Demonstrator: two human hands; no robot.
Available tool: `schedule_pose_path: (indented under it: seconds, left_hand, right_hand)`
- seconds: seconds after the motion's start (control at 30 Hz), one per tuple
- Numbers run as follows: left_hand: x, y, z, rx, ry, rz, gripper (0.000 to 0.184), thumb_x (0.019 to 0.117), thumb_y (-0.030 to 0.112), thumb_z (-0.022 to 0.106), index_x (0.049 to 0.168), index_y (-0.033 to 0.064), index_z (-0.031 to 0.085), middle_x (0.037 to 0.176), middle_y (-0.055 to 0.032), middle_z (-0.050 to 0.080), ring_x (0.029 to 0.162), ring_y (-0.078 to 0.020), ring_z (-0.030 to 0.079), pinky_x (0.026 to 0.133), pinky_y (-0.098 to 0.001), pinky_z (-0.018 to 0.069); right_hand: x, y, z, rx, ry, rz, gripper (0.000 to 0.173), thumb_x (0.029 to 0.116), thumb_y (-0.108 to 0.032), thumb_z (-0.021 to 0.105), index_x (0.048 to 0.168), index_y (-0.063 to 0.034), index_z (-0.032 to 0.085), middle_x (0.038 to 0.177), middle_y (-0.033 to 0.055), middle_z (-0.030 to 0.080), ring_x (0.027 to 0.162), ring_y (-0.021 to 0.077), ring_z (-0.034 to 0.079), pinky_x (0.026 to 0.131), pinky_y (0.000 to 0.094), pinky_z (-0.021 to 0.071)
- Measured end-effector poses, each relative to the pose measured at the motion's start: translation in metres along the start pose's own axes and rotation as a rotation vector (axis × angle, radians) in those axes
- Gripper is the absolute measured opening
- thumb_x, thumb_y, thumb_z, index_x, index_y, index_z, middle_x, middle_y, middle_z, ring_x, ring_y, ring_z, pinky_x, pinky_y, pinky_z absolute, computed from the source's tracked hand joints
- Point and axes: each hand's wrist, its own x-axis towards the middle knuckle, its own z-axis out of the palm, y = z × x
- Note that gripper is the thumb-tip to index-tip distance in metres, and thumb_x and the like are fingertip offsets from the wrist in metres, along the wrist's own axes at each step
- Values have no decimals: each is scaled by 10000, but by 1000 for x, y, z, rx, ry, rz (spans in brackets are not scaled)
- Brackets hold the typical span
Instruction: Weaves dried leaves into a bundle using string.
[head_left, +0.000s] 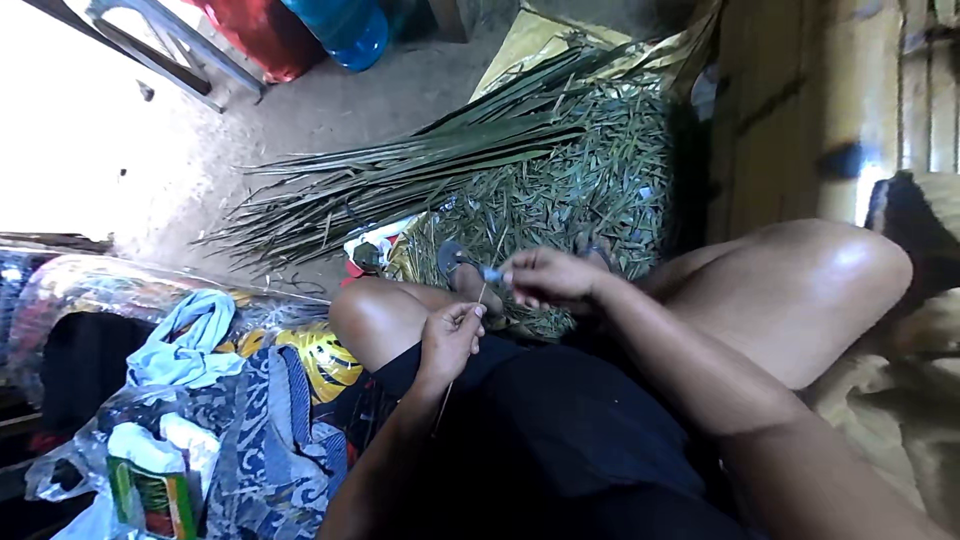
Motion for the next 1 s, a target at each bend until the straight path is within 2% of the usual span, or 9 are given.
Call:
schedule_pose_path:
  seconds: [0.07,0.17,0.37,0.43,0.5,0.6,0.7,0.83,1.0]
  left_hand:
    - [3,0,2,11,-6,37,180,1031,88,588,1068,-17,729,714,-35,670,495,-72,559,476,-212,496]
    - [2,0,2,28,-26,48,177,1031,89,587,1055,-23,721,703,-31,664,489,-64,556,466,-207,492]
    - [-5,-3,-4,37,-62,23,193,1040,92,567,1049,-27,718,694,-21,659,489,-59,555,466,-200,489]
    - [-4,-3,-5,13,-47,12,199,1045,94,560,1062,-29,715,698,-21,661,486,-61,553,464,-199,487]
    - [-1,-1,-4,-17,-38,8,206,1053,98,551,1083,-28,712,713,-31,664,487,-67,549,462,-203,484]
    - [4,1,-2,-34,-36,4,222,1063,108,538,1118,-23,708,741,-53,674,493,-77,558,464,-211,493]
    - [5,2,-3,-41,-51,-1,227,1065,115,539,1131,-16,712,744,-52,672,499,-77,562,467,-209,493]
    - [4,2,0,-88,-74,13,220,1061,108,546,1096,-31,712,731,-63,672,496,-89,566,464,-214,499]
    - [-3,-4,-5,-96,-119,-7,224,1063,101,528,1113,-40,696,754,-47,688,518,-84,589,492,-222,525]
  right_hand:
    - [2,13,18,64,-92,11,271,1086,-223,495,1107,-3,651,713,66,653,497,89,561,458,227,475]
    - [4,7,7,52,-37,-14,267,1087,-204,490,1068,-3,665,712,45,639,503,83,548,463,225,468]
    - [9,-3,-47,264,397,0,256,1097,-225,446,1121,-46,628,709,7,615,495,70,528,455,221,468]
    - [7,-8,-44,268,365,-21,251,1098,-225,455,1177,-47,614,732,28,634,502,89,552,461,237,492]
    - [2,-11,-23,213,219,-33,300,1084,-222,486,1288,-41,610,757,51,659,516,97,570,468,242,503]
    - [-2,2,10,232,81,-26,306,1081,-237,506,1304,-57,613,740,63,633,484,86,537,443,225,480]
    - [5,9,9,293,121,-9,297,1081,-226,509,1309,-54,595,759,67,636,499,91,547,452,223,485]
    - [3,-2,0,313,63,-63,318,1082,-180,487,1358,-46,571,779,79,637,528,106,564,478,238,503]
    - [2,-10,-16,385,307,-159,303,1084,-191,472,1340,-68,578,781,35,629,526,88,552,471,231,499]
